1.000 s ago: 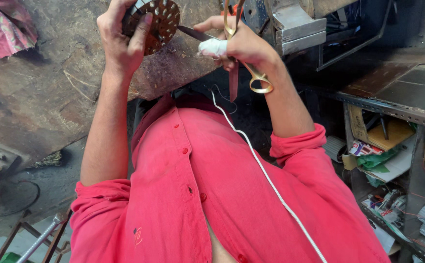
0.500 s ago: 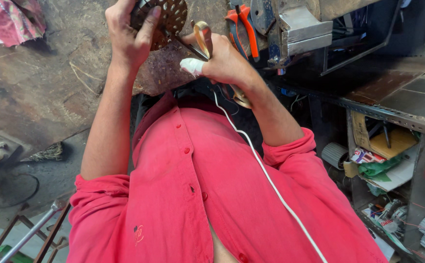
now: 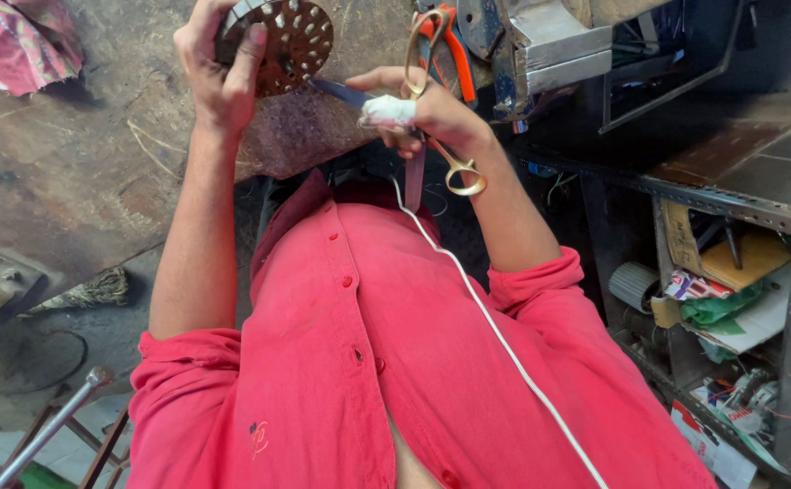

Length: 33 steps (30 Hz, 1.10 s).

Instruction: The person uses scissors to trim and adjust a perforated metal disc with a central shaft, then uses a metal file to smooth the shaft. The person handles the disc and shaft repeatedly, rotating and repositioning them on a workbench.

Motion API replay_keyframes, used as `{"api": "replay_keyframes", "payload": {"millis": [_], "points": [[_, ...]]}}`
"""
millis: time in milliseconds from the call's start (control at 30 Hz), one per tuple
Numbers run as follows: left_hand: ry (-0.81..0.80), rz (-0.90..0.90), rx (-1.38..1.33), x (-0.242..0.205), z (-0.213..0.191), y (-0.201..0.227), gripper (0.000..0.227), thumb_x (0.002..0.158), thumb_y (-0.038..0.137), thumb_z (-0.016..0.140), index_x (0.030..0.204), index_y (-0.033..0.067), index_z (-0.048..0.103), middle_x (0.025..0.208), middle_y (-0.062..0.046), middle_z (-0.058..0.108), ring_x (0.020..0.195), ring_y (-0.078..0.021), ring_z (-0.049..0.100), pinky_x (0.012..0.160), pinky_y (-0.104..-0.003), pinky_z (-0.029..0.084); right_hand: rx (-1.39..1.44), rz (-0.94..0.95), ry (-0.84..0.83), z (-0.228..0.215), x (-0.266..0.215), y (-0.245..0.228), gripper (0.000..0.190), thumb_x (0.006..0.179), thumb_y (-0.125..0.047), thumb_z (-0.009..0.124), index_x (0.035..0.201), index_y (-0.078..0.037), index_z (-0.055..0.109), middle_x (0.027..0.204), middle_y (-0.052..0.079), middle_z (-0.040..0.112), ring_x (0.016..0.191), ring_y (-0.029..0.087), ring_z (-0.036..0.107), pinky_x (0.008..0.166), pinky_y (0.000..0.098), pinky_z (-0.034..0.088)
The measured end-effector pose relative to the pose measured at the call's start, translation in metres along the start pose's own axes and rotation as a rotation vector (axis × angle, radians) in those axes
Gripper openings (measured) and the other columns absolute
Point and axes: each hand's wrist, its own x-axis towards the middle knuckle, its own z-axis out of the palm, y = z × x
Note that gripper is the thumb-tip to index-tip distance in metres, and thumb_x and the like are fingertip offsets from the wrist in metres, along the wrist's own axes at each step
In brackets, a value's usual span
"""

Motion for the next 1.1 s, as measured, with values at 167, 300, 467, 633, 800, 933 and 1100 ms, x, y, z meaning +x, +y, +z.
{"api": "replay_keyframes", "payload": {"millis": [167,300,467,633,800,933,1100], "points": [[-0.028,0.065,-0.148,0.001,0.001,0.027,0.034,0.101,0.013,0.064,0.130,-0.0009,0.054,0.111,-0.017,0.067,0.103,-0.0214,0.065,0.097,-0.034,0.052,-0.285,0.027,0.213,0.011,-0.023,-0.005,0.057,0.090,-0.018,0.079,0.143,-0.005,0.061,0.070,0.004,0.066,0.048,0.007,0.056,0.043,0.0223,0.042],[0.010,-0.021,0.156,-0.008,-0.001,0.051,0.044,0.092,-0.001,0.067,0.131,0.0013,0.048,0.115,-0.016,0.067,0.109,-0.0223,0.070,0.101,-0.034,0.063,-0.374,0.048,0.312,0.023,-0.030,-0.018,0.056,0.089,-0.022,0.080,0.140,-0.009,0.061,0.071,0.000,0.063,0.049,0.005,0.055,0.042,0.0228,0.043],[-0.019,-0.157,0.060,-0.030,-0.004,0.050,0.047,0.092,-0.011,0.074,0.132,0.0000,0.053,0.111,-0.014,0.079,0.103,-0.0233,0.079,0.087,-0.033,0.066,-0.443,0.042,0.308,0.044,-0.025,-0.024,0.056,0.089,-0.022,0.080,0.140,-0.010,0.061,0.069,0.001,0.062,0.047,0.006,0.054,0.040,0.0237,0.043],[0.065,-0.201,0.052,-0.021,-0.015,0.034,0.038,0.100,-0.010,0.074,0.132,0.0019,0.058,0.104,-0.013,0.079,0.095,-0.0204,0.081,0.086,-0.033,0.066,-0.471,0.080,0.267,0.055,-0.029,-0.030,0.057,0.088,-0.022,0.077,0.141,-0.010,0.058,0.067,0.002,0.059,0.045,0.008,0.055,0.033,0.0279,0.047],[-0.045,-0.132,0.028,-0.019,-0.010,0.037,0.033,0.100,-0.009,0.073,0.129,0.0017,0.061,0.114,-0.015,0.078,0.105,-0.0229,0.079,0.093,-0.035,0.067,-0.687,-0.300,0.217,0.063,-0.021,-0.039,0.051,0.095,-0.023,0.077,0.140,-0.009,0.056,0.080,0.004,0.065,0.060,0.011,0.063,0.049,0.0279,0.051],[-0.009,-0.166,0.007,-0.020,0.006,0.046,0.031,0.101,-0.009,0.068,0.128,0.0006,0.056,0.111,-0.014,0.077,0.104,-0.0220,0.077,0.088,-0.034,0.064,-0.754,-0.373,0.237,0.074,-0.007,-0.046,0.051,0.095,-0.024,0.080,0.139,-0.008,0.058,0.084,0.006,0.066,0.064,0.012,0.061,0.056,0.0299,0.050],[-0.015,-0.184,-0.001,-0.014,0.006,0.054,0.034,0.104,-0.009,0.063,0.131,0.0022,0.046,0.111,-0.013,0.077,0.103,-0.0209,0.078,0.085,-0.034,0.061,-0.791,-0.234,0.300,0.093,0.007,-0.059,0.057,0.089,-0.026,0.083,0.138,-0.005,0.062,0.080,0.007,0.074,0.055,0.009,0.062,0.056,0.0291,0.053]]}}
